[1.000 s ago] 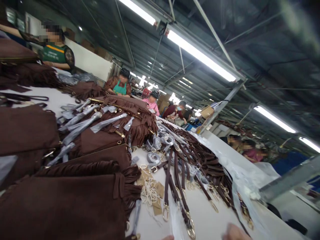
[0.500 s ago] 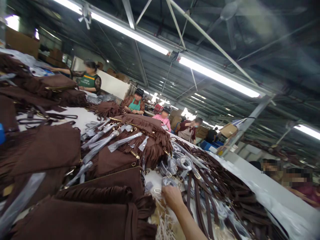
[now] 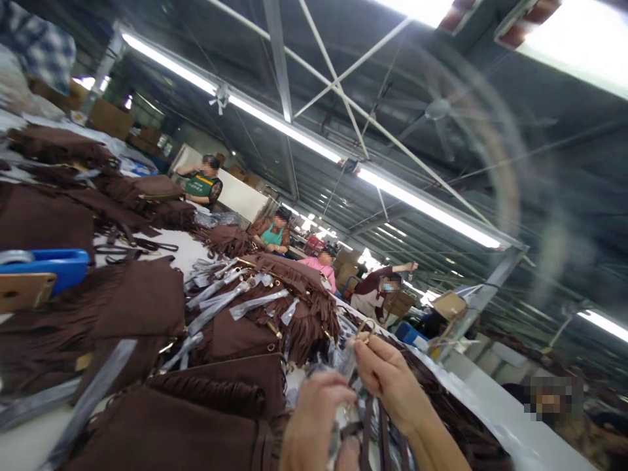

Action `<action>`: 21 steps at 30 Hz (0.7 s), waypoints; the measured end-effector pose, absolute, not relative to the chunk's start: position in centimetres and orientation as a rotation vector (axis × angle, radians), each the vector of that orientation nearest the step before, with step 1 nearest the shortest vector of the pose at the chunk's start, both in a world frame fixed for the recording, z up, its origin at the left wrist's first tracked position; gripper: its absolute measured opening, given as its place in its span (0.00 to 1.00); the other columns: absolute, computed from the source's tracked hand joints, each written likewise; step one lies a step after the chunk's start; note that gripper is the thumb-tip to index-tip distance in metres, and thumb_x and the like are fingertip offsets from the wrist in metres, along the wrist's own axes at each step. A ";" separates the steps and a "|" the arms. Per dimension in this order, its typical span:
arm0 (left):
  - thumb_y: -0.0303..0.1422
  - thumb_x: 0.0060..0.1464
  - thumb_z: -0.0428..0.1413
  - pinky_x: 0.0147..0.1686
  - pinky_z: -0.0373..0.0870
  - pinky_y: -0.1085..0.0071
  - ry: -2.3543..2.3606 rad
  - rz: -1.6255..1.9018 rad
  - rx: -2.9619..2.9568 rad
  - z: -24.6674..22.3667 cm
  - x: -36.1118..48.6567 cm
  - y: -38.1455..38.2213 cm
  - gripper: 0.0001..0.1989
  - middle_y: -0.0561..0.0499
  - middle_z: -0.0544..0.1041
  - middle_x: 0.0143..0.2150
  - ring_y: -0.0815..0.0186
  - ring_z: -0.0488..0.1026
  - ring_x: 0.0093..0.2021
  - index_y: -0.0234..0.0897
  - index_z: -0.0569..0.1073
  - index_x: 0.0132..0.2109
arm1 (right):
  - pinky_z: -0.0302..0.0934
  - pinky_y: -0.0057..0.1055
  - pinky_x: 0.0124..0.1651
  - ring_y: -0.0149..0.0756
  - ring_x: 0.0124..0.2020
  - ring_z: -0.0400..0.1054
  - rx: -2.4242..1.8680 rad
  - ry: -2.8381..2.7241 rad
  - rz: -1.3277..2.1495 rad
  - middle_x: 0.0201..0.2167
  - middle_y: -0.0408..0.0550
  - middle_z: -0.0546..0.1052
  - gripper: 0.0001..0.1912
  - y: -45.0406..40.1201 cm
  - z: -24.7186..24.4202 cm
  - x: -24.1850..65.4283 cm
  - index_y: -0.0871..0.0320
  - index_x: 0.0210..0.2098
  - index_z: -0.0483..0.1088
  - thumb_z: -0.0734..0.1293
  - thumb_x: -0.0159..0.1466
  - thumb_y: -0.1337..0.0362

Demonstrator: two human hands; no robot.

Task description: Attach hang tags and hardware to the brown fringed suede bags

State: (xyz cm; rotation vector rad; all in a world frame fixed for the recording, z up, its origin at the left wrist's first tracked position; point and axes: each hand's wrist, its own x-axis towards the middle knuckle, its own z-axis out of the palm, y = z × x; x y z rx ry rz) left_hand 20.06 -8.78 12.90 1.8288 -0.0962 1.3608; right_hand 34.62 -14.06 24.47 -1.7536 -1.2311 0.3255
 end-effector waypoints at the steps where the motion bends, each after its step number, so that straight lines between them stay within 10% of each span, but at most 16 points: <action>1: 0.32 0.61 0.52 0.61 0.63 0.56 -0.006 1.477 1.773 13.7 18.6 -7.7 0.20 0.40 0.68 0.62 0.51 0.65 0.62 0.40 0.66 0.60 | 0.39 0.23 0.19 0.23 0.16 0.42 -1.693 -1.242 0.431 0.16 0.30 0.53 0.26 -13.9 24.5 32.4 0.57 0.32 0.67 0.68 0.60 0.39; 14: 0.37 0.65 0.44 0.45 0.69 0.68 0.306 0.949 1.583 8.3 9.9 -2.9 0.25 0.48 0.78 0.42 0.63 0.73 0.36 0.35 0.59 0.67 | 0.34 0.22 0.16 0.21 0.14 0.40 -1.584 -1.156 0.905 0.13 0.28 0.53 0.32 -8.1 15.1 21.9 0.57 0.30 0.66 0.70 0.51 0.33; 21: 0.38 0.64 0.44 0.33 0.60 0.71 0.378 0.761 1.771 8.3 9.8 -2.0 0.16 0.54 0.68 0.29 0.65 0.65 0.32 0.36 0.68 0.32 | 0.33 0.25 0.19 0.23 0.18 0.39 -1.606 -1.224 0.665 0.15 0.31 0.51 0.31 -8.3 16.5 23.7 0.57 0.23 0.65 0.70 0.52 0.33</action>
